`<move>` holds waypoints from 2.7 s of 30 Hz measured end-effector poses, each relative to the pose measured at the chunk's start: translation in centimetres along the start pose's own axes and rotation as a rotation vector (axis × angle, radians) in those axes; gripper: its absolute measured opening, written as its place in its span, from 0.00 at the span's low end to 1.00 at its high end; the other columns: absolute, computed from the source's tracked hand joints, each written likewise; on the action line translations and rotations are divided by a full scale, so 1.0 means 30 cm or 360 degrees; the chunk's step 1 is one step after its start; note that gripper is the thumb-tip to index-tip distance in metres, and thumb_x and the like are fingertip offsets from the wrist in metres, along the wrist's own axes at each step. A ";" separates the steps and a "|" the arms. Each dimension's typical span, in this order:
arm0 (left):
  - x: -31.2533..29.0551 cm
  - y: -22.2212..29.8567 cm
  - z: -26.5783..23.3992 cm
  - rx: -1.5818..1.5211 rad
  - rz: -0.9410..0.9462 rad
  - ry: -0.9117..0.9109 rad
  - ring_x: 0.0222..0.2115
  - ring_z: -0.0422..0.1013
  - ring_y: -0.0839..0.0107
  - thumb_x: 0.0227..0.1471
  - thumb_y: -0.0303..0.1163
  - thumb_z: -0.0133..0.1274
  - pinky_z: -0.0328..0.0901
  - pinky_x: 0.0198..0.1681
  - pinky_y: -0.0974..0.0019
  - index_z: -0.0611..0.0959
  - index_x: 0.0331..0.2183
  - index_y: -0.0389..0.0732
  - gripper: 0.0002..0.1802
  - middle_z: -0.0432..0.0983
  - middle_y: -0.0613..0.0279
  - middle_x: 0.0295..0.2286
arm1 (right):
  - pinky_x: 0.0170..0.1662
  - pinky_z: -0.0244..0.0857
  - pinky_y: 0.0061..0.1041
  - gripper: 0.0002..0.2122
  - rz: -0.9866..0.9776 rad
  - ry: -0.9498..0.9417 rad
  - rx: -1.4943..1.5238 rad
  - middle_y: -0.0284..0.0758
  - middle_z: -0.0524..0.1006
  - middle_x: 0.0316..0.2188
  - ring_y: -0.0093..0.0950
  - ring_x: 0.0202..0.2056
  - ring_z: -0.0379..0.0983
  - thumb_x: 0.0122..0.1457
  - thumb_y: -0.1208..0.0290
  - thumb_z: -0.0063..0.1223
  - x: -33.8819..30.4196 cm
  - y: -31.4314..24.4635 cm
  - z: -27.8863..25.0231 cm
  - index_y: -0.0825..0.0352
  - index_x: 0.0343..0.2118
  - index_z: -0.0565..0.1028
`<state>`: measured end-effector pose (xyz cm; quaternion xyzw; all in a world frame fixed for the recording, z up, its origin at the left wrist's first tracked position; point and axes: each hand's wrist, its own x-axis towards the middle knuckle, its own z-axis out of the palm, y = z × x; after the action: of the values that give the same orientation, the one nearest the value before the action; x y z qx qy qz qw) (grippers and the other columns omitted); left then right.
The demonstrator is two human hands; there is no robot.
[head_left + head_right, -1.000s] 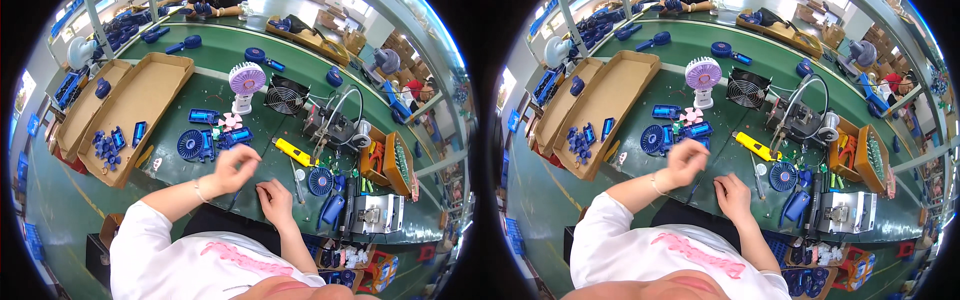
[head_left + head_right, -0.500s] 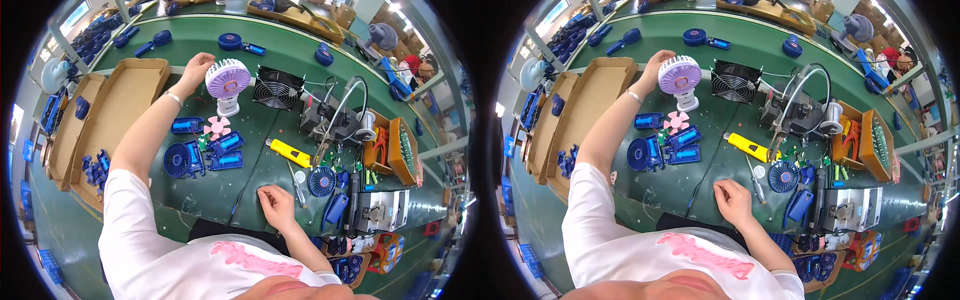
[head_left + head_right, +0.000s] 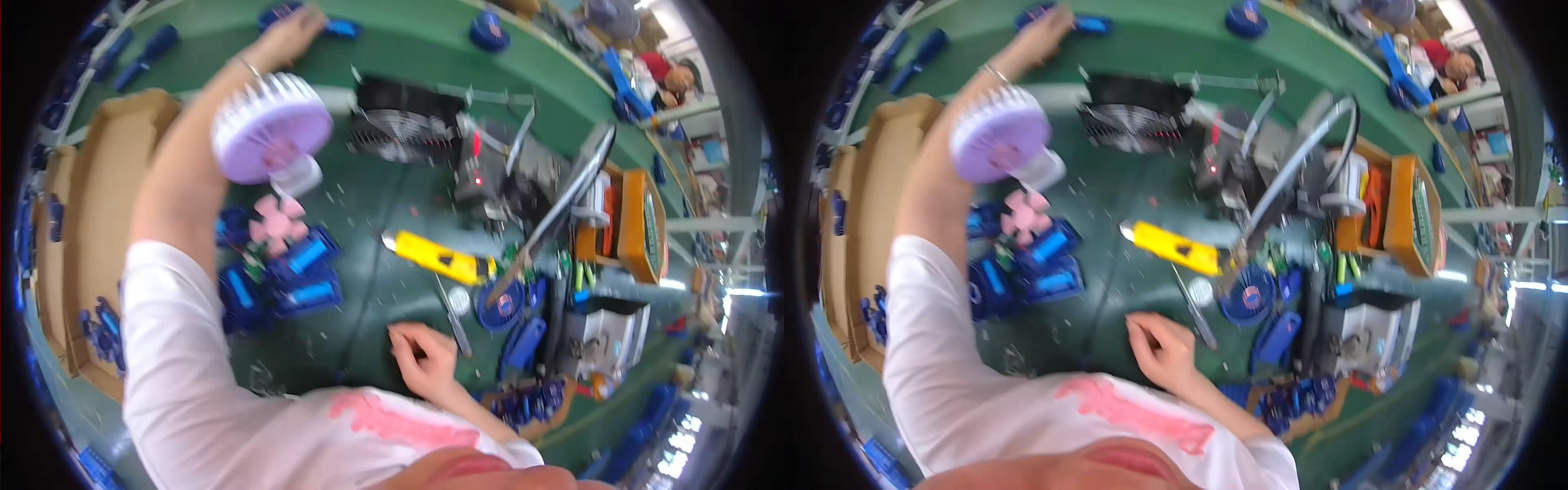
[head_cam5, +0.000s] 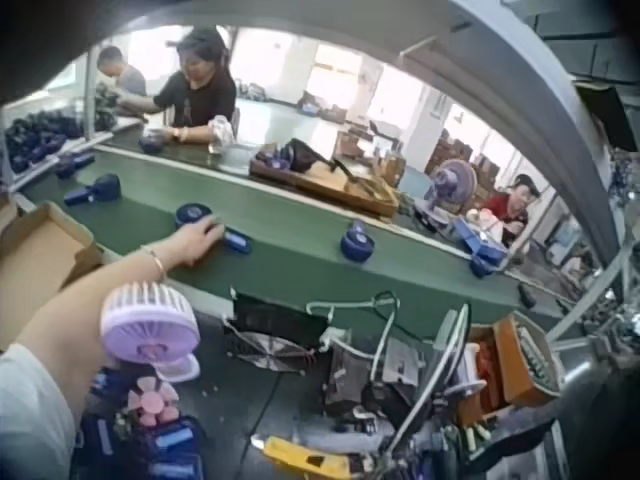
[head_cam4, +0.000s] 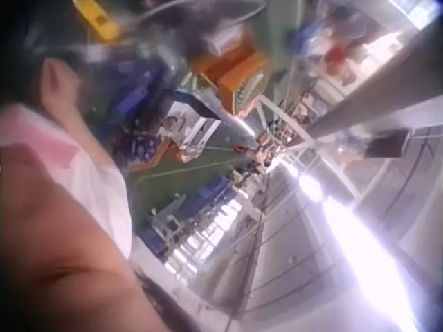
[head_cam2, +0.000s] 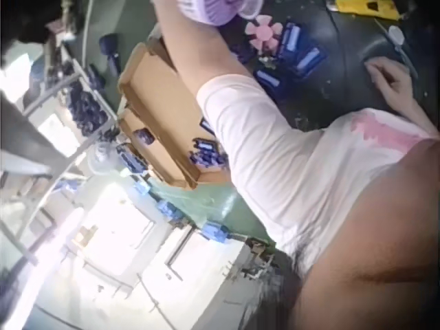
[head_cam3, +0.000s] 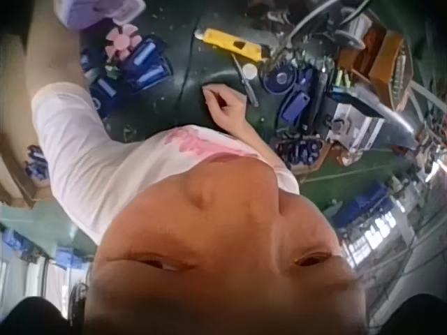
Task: The person assembles mini handheld fans by connecting circuit boards to fan housings by hand, driving screws into a fan motor with an electric screwdriver, turning on an assembled fan, and taking additional circuit boards from a tray to fit onto other fan parts.
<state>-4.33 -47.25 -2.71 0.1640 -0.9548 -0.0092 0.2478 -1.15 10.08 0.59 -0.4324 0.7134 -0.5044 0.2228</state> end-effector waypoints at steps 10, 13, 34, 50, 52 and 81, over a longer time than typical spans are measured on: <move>-0.044 0.107 0.014 -0.0388 -0.0714 0.0360 0.40 0.74 0.56 0.60 0.48 0.37 0.66 0.45 0.59 0.79 0.45 0.48 0.22 0.79 0.55 0.36 | 0.20 0.60 0.14 0.03 0.0095 0.0067 0.0071 0.33 0.75 0.17 0.15 0.17 0.70 0.56 0.82 0.54 0.007 0.026 -0.003 0.73 0.33 0.77; -0.116 0.092 -0.070 -0.0714 -0.0916 0.0485 0.37 0.76 0.63 0.54 0.47 0.51 0.67 0.43 0.66 0.84 0.41 0.48 0.19 0.80 0.57 0.36 | 0.19 0.59 0.17 0.04 0.0083 0.0098 0.0100 0.35 0.75 0.19 0.17 0.15 0.67 0.53 0.82 0.57 -0.004 0.030 0.006 0.71 0.32 0.77; -0.702 1.194 -0.699 -0.3095 -0.0835 0.0210 0.42 0.67 0.66 0.53 0.48 0.55 0.63 0.48 0.60 0.72 0.48 0.39 0.27 0.70 0.58 0.42 | 0.26 0.66 0.28 0.03 -0.0223 0.0099 0.0033 0.40 0.75 0.24 0.34 0.23 0.73 0.54 0.76 0.54 -0.025 0.038 -0.029 0.69 0.31 0.75; -0.612 1.350 -0.450 -0.3572 -0.0796 -0.0294 0.38 0.72 0.66 0.57 0.38 0.49 0.70 0.45 0.58 0.71 0.46 0.37 0.19 0.73 0.56 0.38 | 0.33 0.68 0.37 0.05 -0.0245 0.0078 -0.0041 0.44 0.76 0.26 0.44 0.30 0.75 0.54 0.72 0.54 -0.055 0.039 -0.022 0.68 0.31 0.76; -0.592 1.355 -0.463 -0.3412 -0.0686 -0.0331 0.38 0.72 0.67 0.56 0.36 0.51 0.71 0.44 0.60 0.70 0.47 0.36 0.20 0.73 0.56 0.39 | 0.31 0.67 0.37 0.05 -0.0264 0.0074 -0.0127 0.45 0.75 0.25 0.44 0.29 0.74 0.54 0.73 0.54 -0.044 0.046 -0.029 0.68 0.30 0.75; -0.605 1.371 -0.479 -0.3401 -0.0645 -0.0349 0.35 0.73 0.68 0.44 0.24 0.56 0.70 0.42 0.65 0.70 0.46 0.33 0.25 0.75 0.51 0.38 | 0.34 0.68 0.39 0.05 -0.0307 0.0052 -0.0069 0.43 0.75 0.29 0.46 0.32 0.74 0.53 0.75 0.54 -0.065 0.024 -0.024 0.67 0.33 0.74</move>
<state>4.77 -1.66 5.43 0.0167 -0.4261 -0.8884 0.1698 -0.94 12.18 -0.01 -0.4955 0.6828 -0.5149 0.1521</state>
